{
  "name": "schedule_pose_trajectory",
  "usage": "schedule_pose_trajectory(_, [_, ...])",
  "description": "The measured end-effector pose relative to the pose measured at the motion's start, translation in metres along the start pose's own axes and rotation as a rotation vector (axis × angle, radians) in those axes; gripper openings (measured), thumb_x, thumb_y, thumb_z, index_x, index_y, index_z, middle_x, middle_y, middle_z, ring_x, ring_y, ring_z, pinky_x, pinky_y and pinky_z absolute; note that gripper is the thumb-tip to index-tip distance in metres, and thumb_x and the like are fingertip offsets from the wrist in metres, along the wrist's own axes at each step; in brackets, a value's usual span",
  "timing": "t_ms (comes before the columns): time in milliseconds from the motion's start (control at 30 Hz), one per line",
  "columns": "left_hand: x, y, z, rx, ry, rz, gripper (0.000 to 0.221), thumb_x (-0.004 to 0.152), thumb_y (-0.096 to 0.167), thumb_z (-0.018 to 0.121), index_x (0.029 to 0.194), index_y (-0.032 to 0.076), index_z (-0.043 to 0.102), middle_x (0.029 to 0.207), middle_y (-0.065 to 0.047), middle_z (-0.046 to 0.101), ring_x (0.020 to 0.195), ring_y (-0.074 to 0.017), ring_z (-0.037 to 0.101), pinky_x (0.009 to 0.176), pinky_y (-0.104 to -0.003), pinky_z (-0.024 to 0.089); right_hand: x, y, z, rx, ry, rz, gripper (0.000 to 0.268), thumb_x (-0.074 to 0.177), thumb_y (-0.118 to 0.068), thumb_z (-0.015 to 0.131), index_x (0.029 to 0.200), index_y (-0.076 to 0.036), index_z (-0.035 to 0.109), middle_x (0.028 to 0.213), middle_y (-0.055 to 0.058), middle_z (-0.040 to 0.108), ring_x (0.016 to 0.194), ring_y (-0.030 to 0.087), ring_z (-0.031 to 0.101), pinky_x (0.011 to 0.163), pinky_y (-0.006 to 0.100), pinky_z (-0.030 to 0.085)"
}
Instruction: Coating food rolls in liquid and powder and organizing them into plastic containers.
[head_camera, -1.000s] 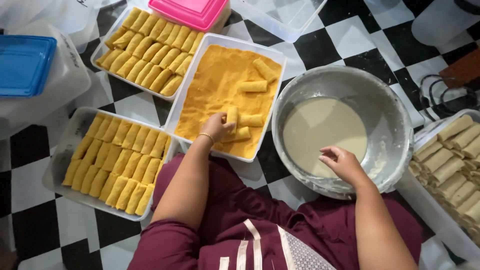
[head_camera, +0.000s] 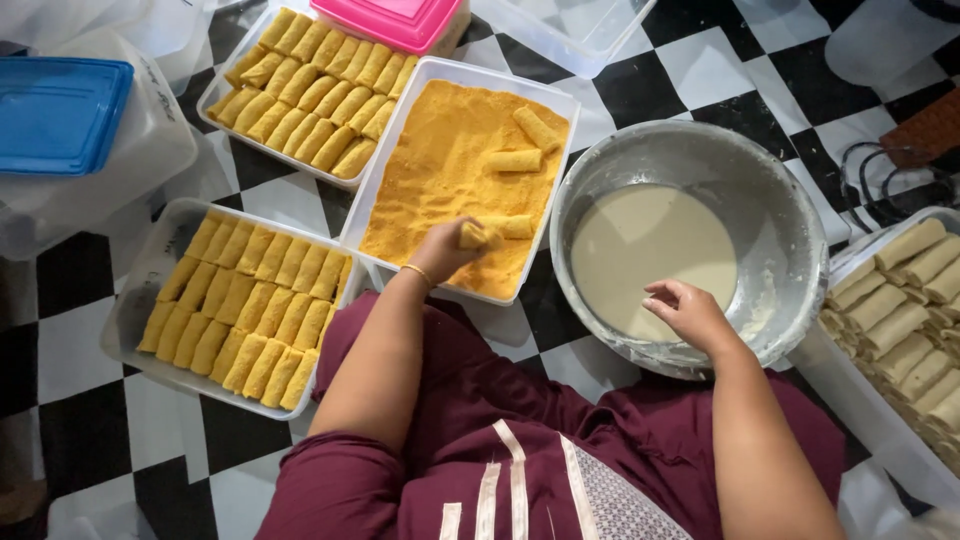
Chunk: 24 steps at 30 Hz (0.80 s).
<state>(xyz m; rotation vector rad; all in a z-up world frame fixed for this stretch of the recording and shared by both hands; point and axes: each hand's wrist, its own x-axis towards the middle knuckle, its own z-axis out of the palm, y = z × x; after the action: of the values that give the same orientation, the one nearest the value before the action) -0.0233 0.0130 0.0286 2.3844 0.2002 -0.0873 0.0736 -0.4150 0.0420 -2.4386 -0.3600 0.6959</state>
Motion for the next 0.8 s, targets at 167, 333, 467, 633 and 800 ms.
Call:
schedule_pose_trajectory(167, [0.005, 0.003, -0.004, -0.535, 0.508, 0.099, 0.036, 0.08, 0.017, 0.087, 0.112, 0.024, 0.074, 0.111, -0.003, 0.076, 0.116, -0.021, 0.067, 0.1, -0.035, 0.051, 0.004, 0.008, 0.003, -0.052, -0.022, -0.026, 0.038, 0.092, -0.031, 0.072, 0.128, -0.018, 0.074, 0.114, 0.013, 0.08, 0.113, 0.034, 0.072, 0.099, 0.045, 0.057])
schedule_pose_trajectory(333, [0.009, 0.009, -0.017, -0.483, 0.695, 0.286, 0.031, 0.081, 0.009, 0.086, 0.107, 0.016, 0.072, 0.123, -0.009, 0.072, 0.128, -0.0317, 0.061, 0.107, -0.043, 0.049, 0.018, 0.027, 0.009, -0.112, -0.007, -0.053, 0.039, 0.093, -0.035, 0.072, 0.128, -0.02, 0.074, 0.114, 0.012, 0.08, 0.113, 0.032, 0.072, 0.1, 0.045, 0.056])
schedule_pose_trajectory(467, [-0.013, 0.017, -0.046, -0.707, 0.866, 0.244, 0.028, 0.084, 0.011, 0.087, 0.108, 0.014, 0.073, 0.123, -0.007, 0.074, 0.133, -0.0265, 0.058, 0.111, -0.04, 0.047, 0.029, 0.046, 0.014, -0.173, -0.017, -0.066, 0.041, 0.095, -0.044, 0.071, 0.13, -0.022, 0.075, 0.117, 0.009, 0.08, 0.116, 0.03, 0.071, 0.102, 0.044, 0.055])
schedule_pose_trajectory(633, [-0.089, -0.084, -0.113, -0.955, 0.76, 0.158, 0.045, 0.085, -0.006, 0.071, 0.126, 0.01, 0.058, 0.111, -0.006, 0.069, 0.089, -0.0154, 0.069, 0.076, -0.025, 0.058, 0.014, 0.013, 0.01, -0.116, 0.008, 0.005, 0.037, 0.095, -0.026, 0.071, 0.127, -0.006, 0.075, 0.115, 0.011, 0.079, 0.102, 0.025, 0.072, 0.089, 0.036, 0.054])
schedule_pose_trajectory(800, [-0.194, -0.152, -0.191, -0.778, 0.55, -0.257, 0.047, 0.08, 0.008, 0.081, 0.122, 0.006, 0.059, 0.104, -0.011, 0.072, 0.084, -0.0169, 0.071, 0.068, -0.027, 0.06, 0.014, 0.014, 0.013, -0.148, -0.012, 0.046, 0.038, 0.098, -0.025, 0.071, 0.129, -0.005, 0.076, 0.116, 0.013, 0.079, 0.103, 0.028, 0.073, 0.089, 0.039, 0.054])
